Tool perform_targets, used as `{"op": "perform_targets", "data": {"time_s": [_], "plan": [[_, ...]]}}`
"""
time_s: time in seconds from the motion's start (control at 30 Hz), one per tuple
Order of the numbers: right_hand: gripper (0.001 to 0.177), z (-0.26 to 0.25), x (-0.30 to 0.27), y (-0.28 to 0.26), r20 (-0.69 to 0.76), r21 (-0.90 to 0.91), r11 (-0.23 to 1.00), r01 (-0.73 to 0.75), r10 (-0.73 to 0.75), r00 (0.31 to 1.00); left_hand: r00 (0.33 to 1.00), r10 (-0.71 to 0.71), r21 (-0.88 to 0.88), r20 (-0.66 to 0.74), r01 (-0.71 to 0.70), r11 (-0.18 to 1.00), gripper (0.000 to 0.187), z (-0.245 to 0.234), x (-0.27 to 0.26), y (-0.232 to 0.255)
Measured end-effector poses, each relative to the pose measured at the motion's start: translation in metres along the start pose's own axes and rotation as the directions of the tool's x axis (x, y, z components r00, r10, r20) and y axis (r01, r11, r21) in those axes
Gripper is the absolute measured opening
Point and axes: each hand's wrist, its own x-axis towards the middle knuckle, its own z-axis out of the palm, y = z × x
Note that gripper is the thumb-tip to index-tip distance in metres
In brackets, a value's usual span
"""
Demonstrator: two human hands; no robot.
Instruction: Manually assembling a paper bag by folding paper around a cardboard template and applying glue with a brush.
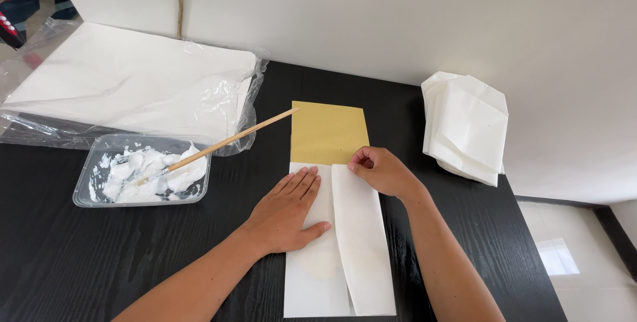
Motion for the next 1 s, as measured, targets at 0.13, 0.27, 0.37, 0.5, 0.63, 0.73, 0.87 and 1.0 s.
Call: {"op": "perform_targets", "data": {"time_s": [0.13, 0.27, 0.37, 0.5, 0.63, 0.73, 0.87, 1.0], "plan": [[0.020, 0.009, 0.000, -0.002, -0.038, -0.131, 0.989, -0.069, 0.064, 0.997, 1.000, -0.007, 0.008, -0.017, 0.007, 1.000, 0.087, 0.007, 0.001, 0.002], [0.021, 0.011, -0.014, -0.017, -0.080, -0.193, 0.979, -0.067, 0.053, 0.995, 0.999, -0.009, 0.012, -0.048, 0.009, 1.000, 0.091, 0.009, 0.000, 0.007], [0.013, 0.016, -0.012, -0.003, -0.110, -0.160, 0.987, 0.015, -0.032, 0.993, 0.958, 0.074, 0.053, -0.276, -0.061, 0.997, 0.098, 0.061, 0.025, -0.012], [0.012, 0.035, -0.010, 0.011, -0.197, -0.135, 0.989, 0.060, -0.086, 0.977, 0.928, 0.101, 0.096, -0.358, -0.071, 0.993, 0.098, 0.070, 0.028, -0.012], [0.009, 0.058, -0.002, 0.028, -0.412, -0.112, 0.986, 0.121, -0.157, 0.897, 0.936, 0.093, 0.108, -0.339, -0.060, 0.992, 0.098, 0.074, 0.029, -0.011], [0.008, 0.055, -0.001, 0.035, -0.537, -0.080, 0.974, 0.212, -0.221, 0.814, 0.949, 0.071, 0.086, -0.306, -0.046, 0.995, 0.097, 0.067, 0.027, -0.009], [0.020, 0.028, -0.049, 0.034, -0.606, -0.115, 0.948, 0.296, -0.303, 0.735, 0.968, 0.059, 0.063, -0.242, -0.045, 0.997, 0.096, 0.064, 0.027, -0.011], [0.042, 0.021, -0.140, 0.044, -0.443, -0.146, 0.963, 0.226, -0.268, 0.856, 0.936, 0.097, 0.096, -0.338, -0.068, 0.993, 0.091, 0.078, 0.031, -0.016]]}}
